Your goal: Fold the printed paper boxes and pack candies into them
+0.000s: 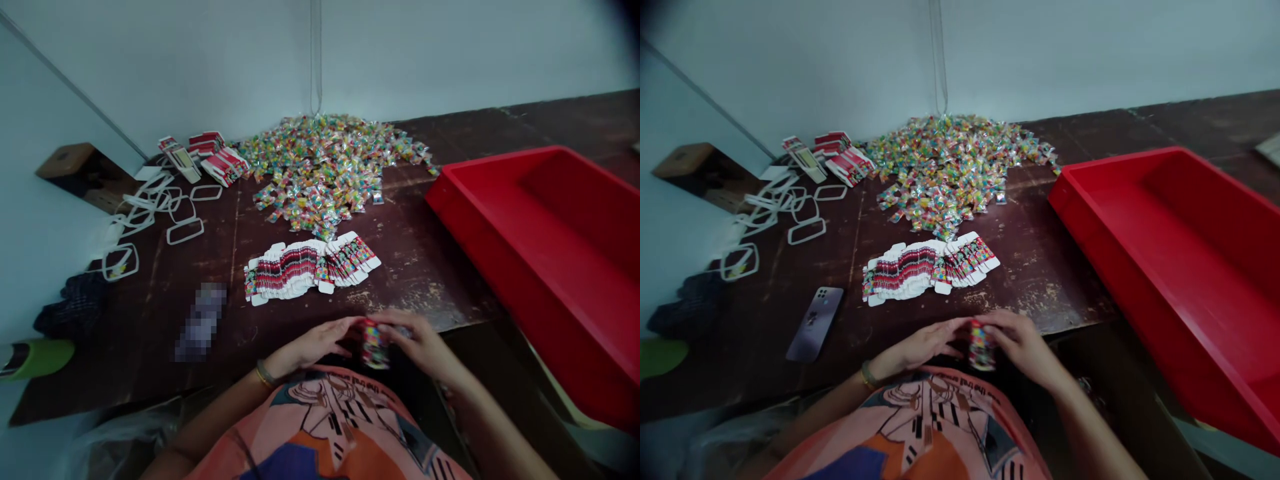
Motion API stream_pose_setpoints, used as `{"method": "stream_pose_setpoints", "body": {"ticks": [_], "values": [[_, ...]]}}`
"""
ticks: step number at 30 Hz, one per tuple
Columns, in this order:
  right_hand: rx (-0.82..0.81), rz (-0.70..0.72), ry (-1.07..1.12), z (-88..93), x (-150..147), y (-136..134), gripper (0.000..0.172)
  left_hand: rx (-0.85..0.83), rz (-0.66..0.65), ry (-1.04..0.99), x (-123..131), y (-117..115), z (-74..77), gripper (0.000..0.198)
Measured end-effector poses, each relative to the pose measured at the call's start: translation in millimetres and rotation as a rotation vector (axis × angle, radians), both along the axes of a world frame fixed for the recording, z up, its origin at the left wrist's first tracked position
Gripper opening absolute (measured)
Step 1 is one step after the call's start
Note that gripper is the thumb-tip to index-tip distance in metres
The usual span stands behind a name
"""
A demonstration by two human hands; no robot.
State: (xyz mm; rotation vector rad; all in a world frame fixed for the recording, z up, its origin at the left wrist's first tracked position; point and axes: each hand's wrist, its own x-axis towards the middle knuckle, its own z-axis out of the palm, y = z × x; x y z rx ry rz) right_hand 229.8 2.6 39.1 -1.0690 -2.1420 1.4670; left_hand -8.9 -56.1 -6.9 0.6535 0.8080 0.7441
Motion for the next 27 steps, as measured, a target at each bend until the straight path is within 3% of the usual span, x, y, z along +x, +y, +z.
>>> {"method": "stream_pose_setpoints", "body": {"ticks": [3, 5, 9, 11, 13, 15, 17, 20, 22, 24, 27], "values": [[-0.051, 0.116, -0.240, 12.0, 46, 19, 0.028, 0.056, -0.015, 0.096, -12, 4, 1.8, 0.044], [0.025, 0.109, -0.290, 1.0, 48, 40, 0.029, 0.039, 0.036, 0.109, -16, 8, 0.9, 0.044], [0.442, -0.128, -0.318, -47.8, -9, 101, 0.042, -0.007, 0.047, 0.147, -9, 12, 0.5, 0.042], [0.552, -0.140, -0.360, -64.9, -37, 131, 0.053, -0.017, 0.028, 0.164, -6, 11, 2.7, 0.041], [0.589, -0.086, -0.351, -70.1, -49, 150, 0.048, -0.030, 0.029, 0.178, -8, 7, 5.3, 0.040], [0.616, -0.052, -0.323, -66.1, -45, 154, 0.032, -0.038, 0.047, 0.198, -13, 3, 6.8, 0.041], [0.658, -0.098, -0.313, -58.8, -38, 139, 0.027, -0.017, 0.078, 0.200, -17, 2, 7.1, 0.044], [0.769, -0.199, -0.251, -50.1, -40, 81, 0.033, 0.065, 0.212, 0.066, -13, 7, 6.7, 0.053], [0.815, -0.121, -0.139, -45.6, -51, 33, 0.035, 0.057, 0.358, -0.032, -7, 13, 6.7, 0.055], [0.752, -0.018, -0.029, -39.5, -63, -3, 0.032, -0.029, 0.452, -0.043, -2, 19, 7.2, 0.045], [0.639, -0.074, 0.036, -28.2, -72, -13, 0.032, -0.172, 0.347, -0.040, 1, 22, 8.7, 0.036]]}}
